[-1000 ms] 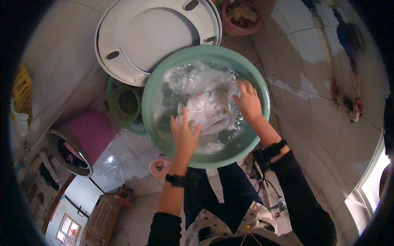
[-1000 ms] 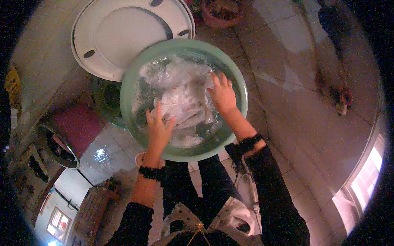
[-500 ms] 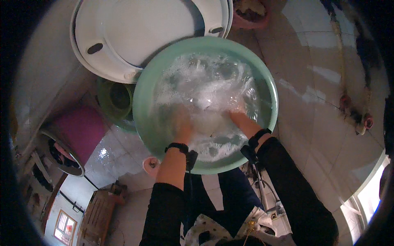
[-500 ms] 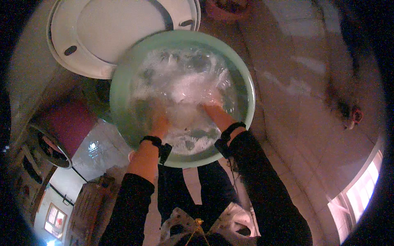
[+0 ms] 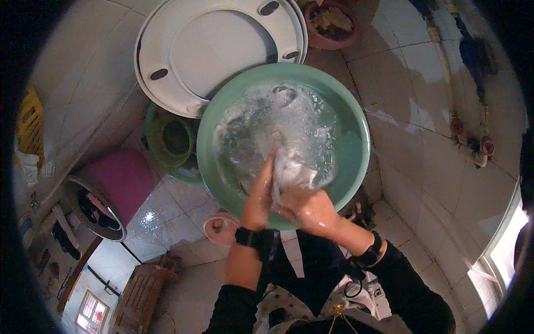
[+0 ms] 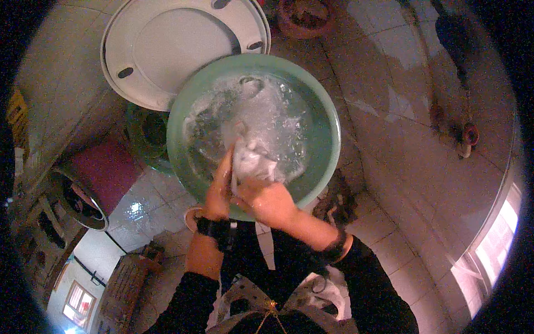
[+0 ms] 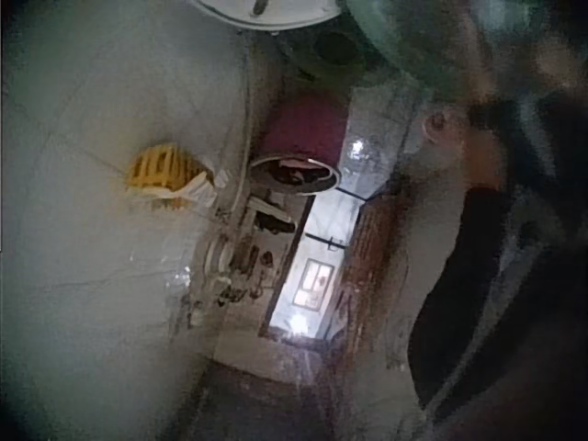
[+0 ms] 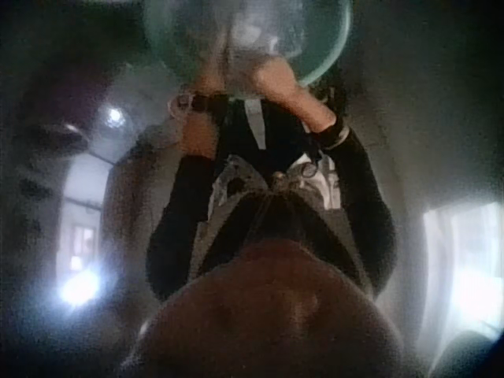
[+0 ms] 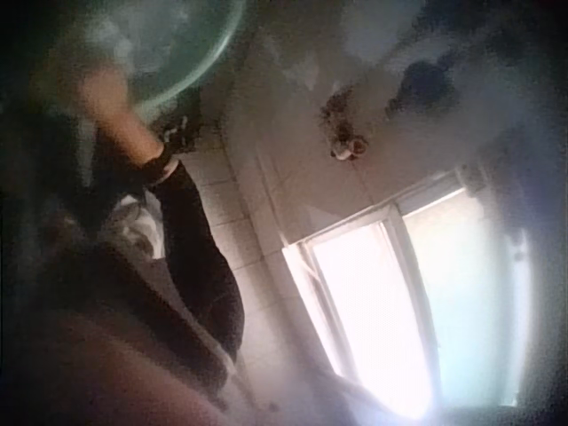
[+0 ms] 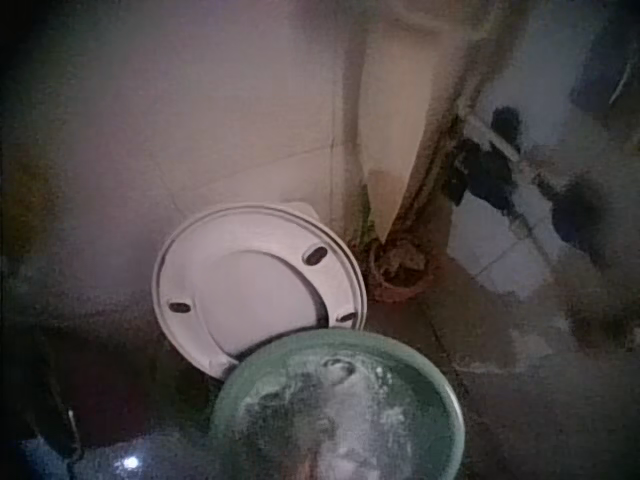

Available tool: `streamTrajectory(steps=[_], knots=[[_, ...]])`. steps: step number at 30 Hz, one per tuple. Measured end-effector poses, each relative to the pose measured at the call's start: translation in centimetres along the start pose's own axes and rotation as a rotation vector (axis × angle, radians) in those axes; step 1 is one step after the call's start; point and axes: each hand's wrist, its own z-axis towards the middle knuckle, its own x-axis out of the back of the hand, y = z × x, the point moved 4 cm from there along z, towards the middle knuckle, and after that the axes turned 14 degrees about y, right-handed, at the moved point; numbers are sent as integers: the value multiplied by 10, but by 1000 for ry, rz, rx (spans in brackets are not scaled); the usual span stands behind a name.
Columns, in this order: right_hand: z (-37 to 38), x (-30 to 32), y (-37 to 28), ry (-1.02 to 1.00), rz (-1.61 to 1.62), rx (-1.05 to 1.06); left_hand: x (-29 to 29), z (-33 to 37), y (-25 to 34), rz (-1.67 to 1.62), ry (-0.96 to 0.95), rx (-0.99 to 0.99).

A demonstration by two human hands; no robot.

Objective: The person pours water from a pink basin into a green basin containing clothes, then uses a shower head to add more water. They wash a white cloth by hand, wringing and rinsing it repeatedly, then place it in a pink bucket. Finally, they wash a pink and black cloth in the same green basin.

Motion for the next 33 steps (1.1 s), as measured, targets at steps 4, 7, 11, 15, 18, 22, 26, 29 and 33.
streamTrajectory(steps=[4,7,11,15,18,22,26,29,33], knots=[[7,-15,-15,162,86,81,27,-4,-11,70,124,-319],[8,-39,15,266,-5,64,43,-7,-18,111,243,-518],[-5,-36,87,278,-244,-120,46,-3,-21,461,374,-604],[-6,-4,131,192,-272,-207,40,6,-42,486,249,-632],[-2,-5,142,105,-380,-245,43,7,-53,1402,567,-1111],[-23,-65,164,-341,-478,-566,57,53,-52,1803,681,-1168],[-38,-115,208,-444,-464,-658,88,112,-35,2044,370,-658],[-27,-127,220,-128,-509,-575,97,123,-17,2030,293,-553],[-4,-107,207,-170,-521,-509,76,100,2,1868,354,-594]])
